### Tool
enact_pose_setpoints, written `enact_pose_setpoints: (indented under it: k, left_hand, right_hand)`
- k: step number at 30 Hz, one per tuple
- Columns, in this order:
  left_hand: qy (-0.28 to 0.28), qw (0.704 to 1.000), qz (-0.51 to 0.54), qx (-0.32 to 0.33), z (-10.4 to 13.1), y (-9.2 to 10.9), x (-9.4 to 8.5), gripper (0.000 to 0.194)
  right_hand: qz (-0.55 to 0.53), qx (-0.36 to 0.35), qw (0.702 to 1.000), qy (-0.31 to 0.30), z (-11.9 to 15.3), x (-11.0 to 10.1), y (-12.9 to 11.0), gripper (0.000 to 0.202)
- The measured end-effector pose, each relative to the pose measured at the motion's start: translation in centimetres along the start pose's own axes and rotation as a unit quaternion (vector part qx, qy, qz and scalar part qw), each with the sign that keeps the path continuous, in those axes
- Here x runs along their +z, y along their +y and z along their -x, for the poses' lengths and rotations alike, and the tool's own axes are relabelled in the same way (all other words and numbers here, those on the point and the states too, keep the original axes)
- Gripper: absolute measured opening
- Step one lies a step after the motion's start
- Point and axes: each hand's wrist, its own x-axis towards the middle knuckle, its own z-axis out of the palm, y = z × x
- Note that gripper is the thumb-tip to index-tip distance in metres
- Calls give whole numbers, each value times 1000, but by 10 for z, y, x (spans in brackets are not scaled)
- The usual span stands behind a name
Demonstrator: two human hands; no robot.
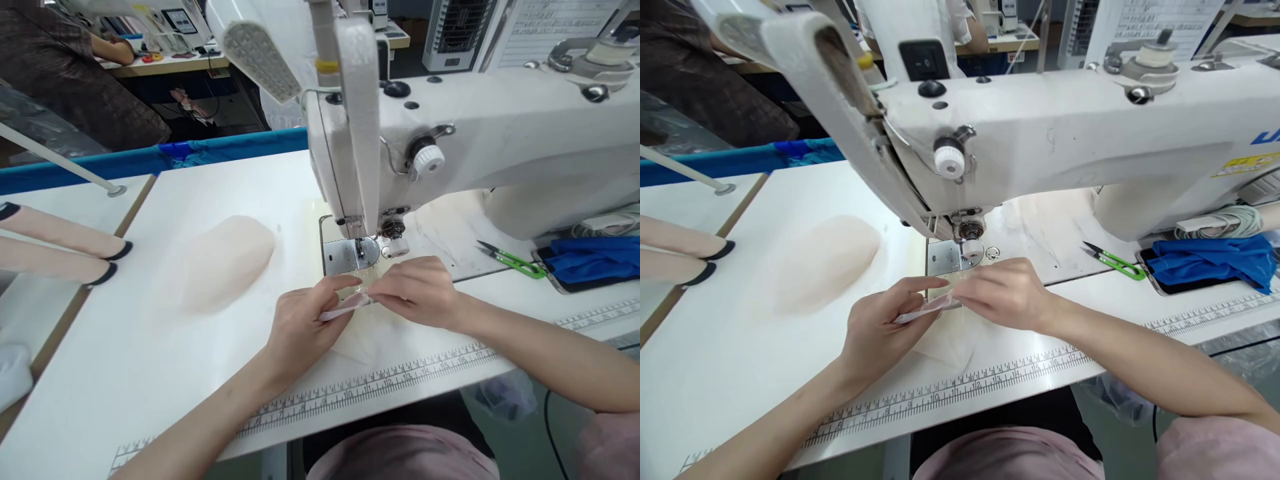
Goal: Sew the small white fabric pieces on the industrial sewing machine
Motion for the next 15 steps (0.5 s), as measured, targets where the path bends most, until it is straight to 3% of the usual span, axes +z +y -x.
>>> enact_pose_setpoints:
  k: [6, 9, 15]
  left_hand:
    - [0, 998, 2, 55, 1, -1, 1, 15]
    - [19, 996, -18, 87, 1, -2, 2, 17]
    - [27, 992, -23, 118, 2, -3, 2, 18]
  right_hand:
    - [85, -165, 982, -18, -7, -11, -1, 10]
    - [108, -200, 974, -24, -11, -12, -4, 19]
    - [112, -231, 966, -13, -11, -12, -6, 16]
